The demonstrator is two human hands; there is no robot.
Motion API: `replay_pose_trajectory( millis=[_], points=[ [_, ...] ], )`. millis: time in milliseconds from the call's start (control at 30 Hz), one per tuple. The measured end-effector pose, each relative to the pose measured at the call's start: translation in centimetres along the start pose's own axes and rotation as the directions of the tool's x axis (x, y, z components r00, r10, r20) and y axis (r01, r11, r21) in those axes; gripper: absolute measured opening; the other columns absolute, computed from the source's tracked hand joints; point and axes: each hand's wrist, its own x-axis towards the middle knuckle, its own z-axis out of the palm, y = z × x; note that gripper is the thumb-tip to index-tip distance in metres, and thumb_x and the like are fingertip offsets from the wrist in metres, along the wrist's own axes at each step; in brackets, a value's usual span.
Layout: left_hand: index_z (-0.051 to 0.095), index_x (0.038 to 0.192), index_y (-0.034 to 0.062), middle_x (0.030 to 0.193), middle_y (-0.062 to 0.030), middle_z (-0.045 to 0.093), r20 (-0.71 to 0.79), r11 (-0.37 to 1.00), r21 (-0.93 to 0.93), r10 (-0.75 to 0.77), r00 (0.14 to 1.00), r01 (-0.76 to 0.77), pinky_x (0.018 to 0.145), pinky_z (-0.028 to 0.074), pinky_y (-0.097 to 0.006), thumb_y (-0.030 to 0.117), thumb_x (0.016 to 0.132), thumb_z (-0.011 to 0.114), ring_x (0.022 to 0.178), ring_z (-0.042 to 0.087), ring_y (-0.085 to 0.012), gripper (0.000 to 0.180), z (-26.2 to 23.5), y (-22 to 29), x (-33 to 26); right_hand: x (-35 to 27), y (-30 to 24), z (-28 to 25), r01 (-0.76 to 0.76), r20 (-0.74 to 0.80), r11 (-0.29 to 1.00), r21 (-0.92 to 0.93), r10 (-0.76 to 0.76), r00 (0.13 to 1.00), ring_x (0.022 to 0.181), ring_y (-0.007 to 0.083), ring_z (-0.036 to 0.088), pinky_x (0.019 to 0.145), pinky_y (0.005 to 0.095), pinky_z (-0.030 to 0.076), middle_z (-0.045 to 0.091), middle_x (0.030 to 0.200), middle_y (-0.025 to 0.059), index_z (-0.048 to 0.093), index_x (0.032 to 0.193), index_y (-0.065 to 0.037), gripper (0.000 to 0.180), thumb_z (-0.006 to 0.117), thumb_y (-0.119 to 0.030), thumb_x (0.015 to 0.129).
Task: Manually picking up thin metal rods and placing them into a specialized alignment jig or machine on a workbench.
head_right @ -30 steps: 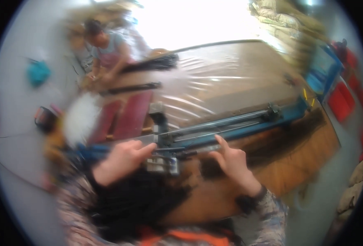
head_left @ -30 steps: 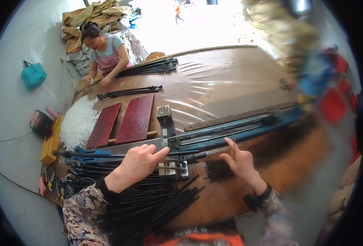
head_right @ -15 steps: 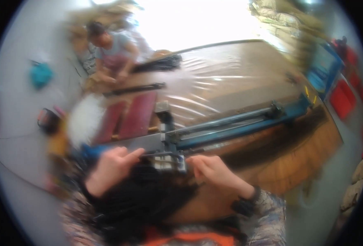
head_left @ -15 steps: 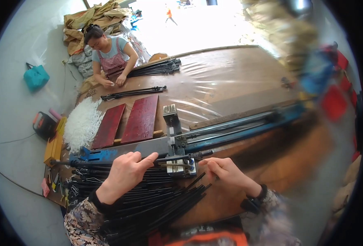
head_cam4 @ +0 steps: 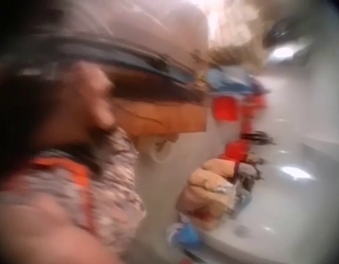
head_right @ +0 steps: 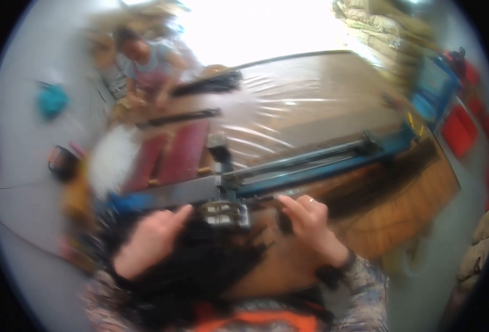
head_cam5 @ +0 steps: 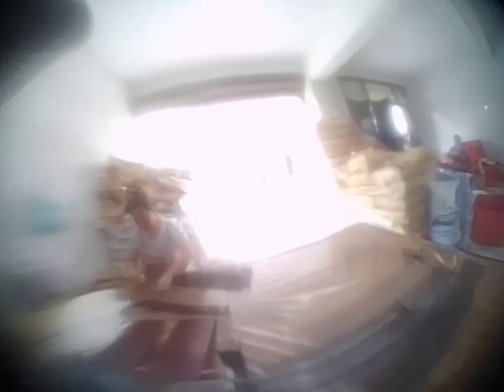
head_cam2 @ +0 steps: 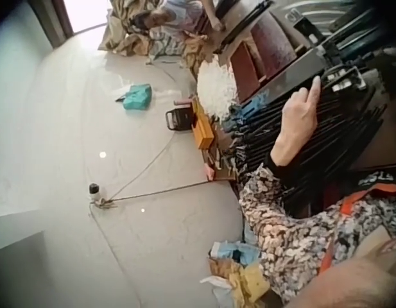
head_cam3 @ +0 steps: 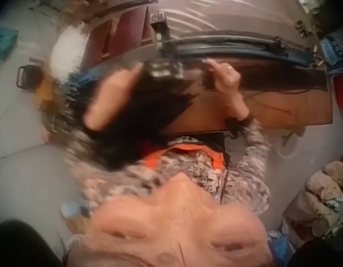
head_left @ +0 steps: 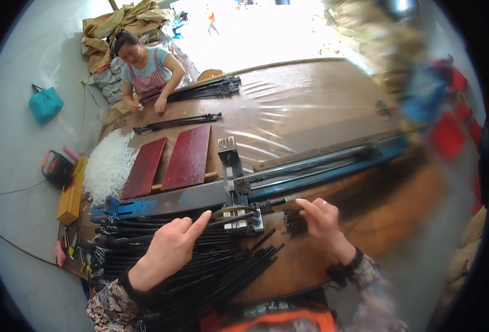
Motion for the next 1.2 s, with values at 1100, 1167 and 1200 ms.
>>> replay_pose_trajectory(
  millis=[1100,1167,1200],
  points=[
    [0.068,0.118,0.0028,0.079,-0.0131,0.057,-0.555,0.936,-0.138,-0.343,0.758,0.323,0.061,0.044,-0.033,0.008,0.097,0.068,0.063,0.051,-0.0228,0.022,-5.6,-8.6,-4.7,5.3,5.2,5.1,-0.289,0.255,0.957,0.033,0.272,0.928,0.076,0.0274,0.066,0.070,0.0352,0.051,0.066,0.081,0.0178,0.065,0.101,0.002,0.020,0.057,-0.016,0.104],
    [0.067,0.120,0.0026,0.079,-0.0132,0.058,-0.515,0.933,-0.160,-0.358,0.779,0.323,0.061,0.044,-0.032,0.008,0.097,0.068,0.064,0.050,-0.0214,0.024,-5.3,-8.6,-5.2,9.7,2.8,7.2,-0.249,0.276,0.965,0.083,0.218,0.936,0.076,0.0246,0.066,0.070,0.0346,0.051,0.066,0.080,0.0168,0.066,0.101,0.002,0.020,0.056,-0.016,0.105],
    [0.067,0.120,0.0024,0.079,-0.0134,0.058,-0.494,0.922,-0.179,-0.385,0.779,0.342,0.061,0.044,-0.032,0.008,0.097,0.067,0.064,0.050,-0.0216,0.024,-5.2,-8.3,-5.5,11.4,2.3,8.2,-0.222,0.242,0.969,0.105,0.192,0.951,0.076,0.0223,0.065,0.070,0.0331,0.050,0.067,0.082,0.0142,0.066,0.105,0.000,0.020,0.055,-0.017,0.105]
  ],
)
